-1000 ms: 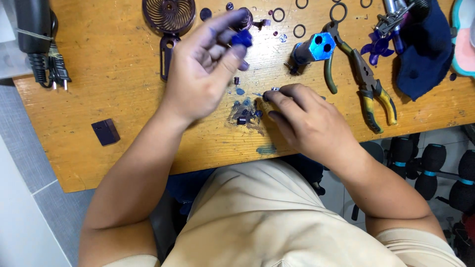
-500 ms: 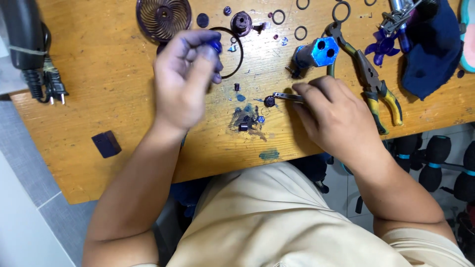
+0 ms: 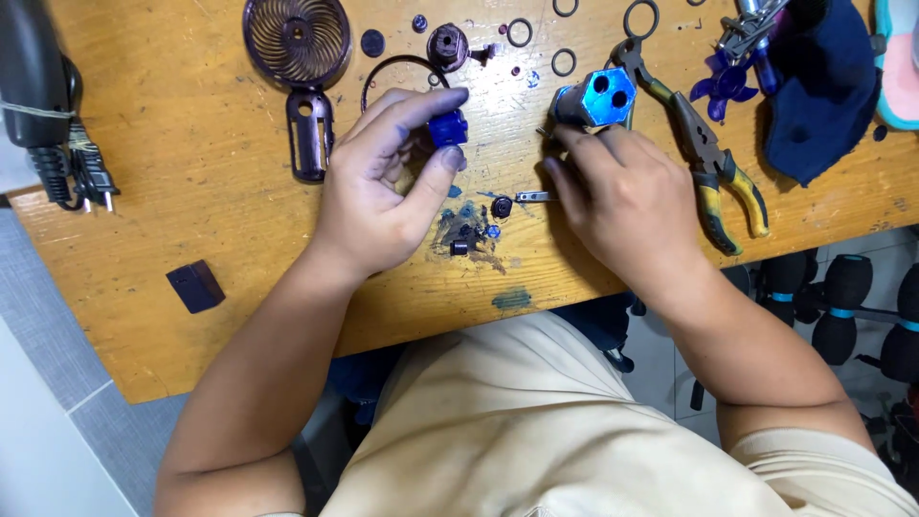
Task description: Repairing small appliance components by assembling parts and using pliers.
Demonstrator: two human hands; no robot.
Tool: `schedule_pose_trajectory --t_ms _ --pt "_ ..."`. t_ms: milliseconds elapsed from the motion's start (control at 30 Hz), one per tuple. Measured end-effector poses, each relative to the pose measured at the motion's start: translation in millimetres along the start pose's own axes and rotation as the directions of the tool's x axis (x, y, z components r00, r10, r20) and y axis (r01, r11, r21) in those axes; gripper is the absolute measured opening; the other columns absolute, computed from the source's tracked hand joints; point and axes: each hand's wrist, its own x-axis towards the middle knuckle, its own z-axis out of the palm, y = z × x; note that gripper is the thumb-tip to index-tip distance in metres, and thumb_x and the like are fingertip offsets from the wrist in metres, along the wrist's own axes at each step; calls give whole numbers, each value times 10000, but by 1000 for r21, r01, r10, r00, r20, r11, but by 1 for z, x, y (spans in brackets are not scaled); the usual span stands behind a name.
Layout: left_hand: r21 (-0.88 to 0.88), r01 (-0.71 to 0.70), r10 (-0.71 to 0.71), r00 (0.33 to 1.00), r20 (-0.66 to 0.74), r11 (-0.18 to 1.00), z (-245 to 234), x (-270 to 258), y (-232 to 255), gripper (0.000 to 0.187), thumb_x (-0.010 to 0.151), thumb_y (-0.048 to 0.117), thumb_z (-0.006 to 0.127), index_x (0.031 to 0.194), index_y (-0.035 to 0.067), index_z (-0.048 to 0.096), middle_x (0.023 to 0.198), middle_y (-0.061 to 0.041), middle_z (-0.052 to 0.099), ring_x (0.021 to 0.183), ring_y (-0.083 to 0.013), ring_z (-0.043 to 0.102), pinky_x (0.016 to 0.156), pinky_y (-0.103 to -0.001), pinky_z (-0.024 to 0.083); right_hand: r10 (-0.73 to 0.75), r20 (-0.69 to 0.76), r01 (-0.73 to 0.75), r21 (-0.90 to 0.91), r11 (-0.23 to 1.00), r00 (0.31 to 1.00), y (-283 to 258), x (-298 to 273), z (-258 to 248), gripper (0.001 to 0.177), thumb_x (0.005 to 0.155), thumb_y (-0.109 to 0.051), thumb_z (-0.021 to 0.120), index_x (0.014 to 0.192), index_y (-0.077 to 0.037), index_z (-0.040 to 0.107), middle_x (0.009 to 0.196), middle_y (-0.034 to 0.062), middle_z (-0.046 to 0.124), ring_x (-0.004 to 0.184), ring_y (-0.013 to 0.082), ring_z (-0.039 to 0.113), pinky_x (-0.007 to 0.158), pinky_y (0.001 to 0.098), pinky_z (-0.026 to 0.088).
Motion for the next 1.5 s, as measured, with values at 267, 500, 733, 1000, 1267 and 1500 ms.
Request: schedule_pose_trajectory --t_ms 267,500,733,1000,1267,1500 --pt "-574 164 -214 977 -21 802 10 -4 -23 361 1107 -21 763 1441 -40 626 1271 -230 769 1183 -291 816 1146 -405 735 96 55 -87 -140 986 994 -11 5 6 182 1188 -295 765 1331 -190 804 1006 112 661 923 377 699 489 530 495" --pt "-719 134 -267 961 -74 682 21 -4 -37 429 1053 110 853 1390 6 607 1169 -235 852 1020 -248 865 826 -238 703 11 -126 -26 -118 993 992 -4 -1 8 141 1074 -254 775 1210 -227 798 924 79 666 887 317 765 753 430 656" --pt "-759 163 -300 953 -44 630 26 -9 -40 403 1120 174 781 1457 -12 659 1335 -299 827 1181 -301 846 989 -335 722 28 -266 89 416 905 964 -14 51 -52 285 995 -131 878 1279 -156 868 957 62 767 857 292 737 800 435 634" --pt "-892 103 -282 959 -29 441 28 -16 -79 304 1113 41 751 1405 5 671 1234 -244 809 1099 -304 834 935 -363 715 122 -62 59 998 22 991 -29 75 -22 264 1054 -18 767 1289 100 742 1129 283 847 978 273 854 838 390 739" --pt "-929 92 -297 955 -19 358 21 -18 -33 345 1054 -24 794 1379 -40 680 1184 -275 805 1048 -318 839 928 -380 730 291 26 83 931 -354 956 -41 58 16 181 1070 13 749 1188 150 741 1082 334 774 942 317 820 809 432 758" --pt "-770 197 -316 949 -6 606 13 -22 -14 377 1034 -59 831 1382 -41 688 1231 -178 794 1101 -267 825 1092 -421 751 234 -20 -56 948 314 972 -28 53 -15 193 1123 -133 738 1206 41 728 1170 209 824 1054 275 842 1006 350 710"
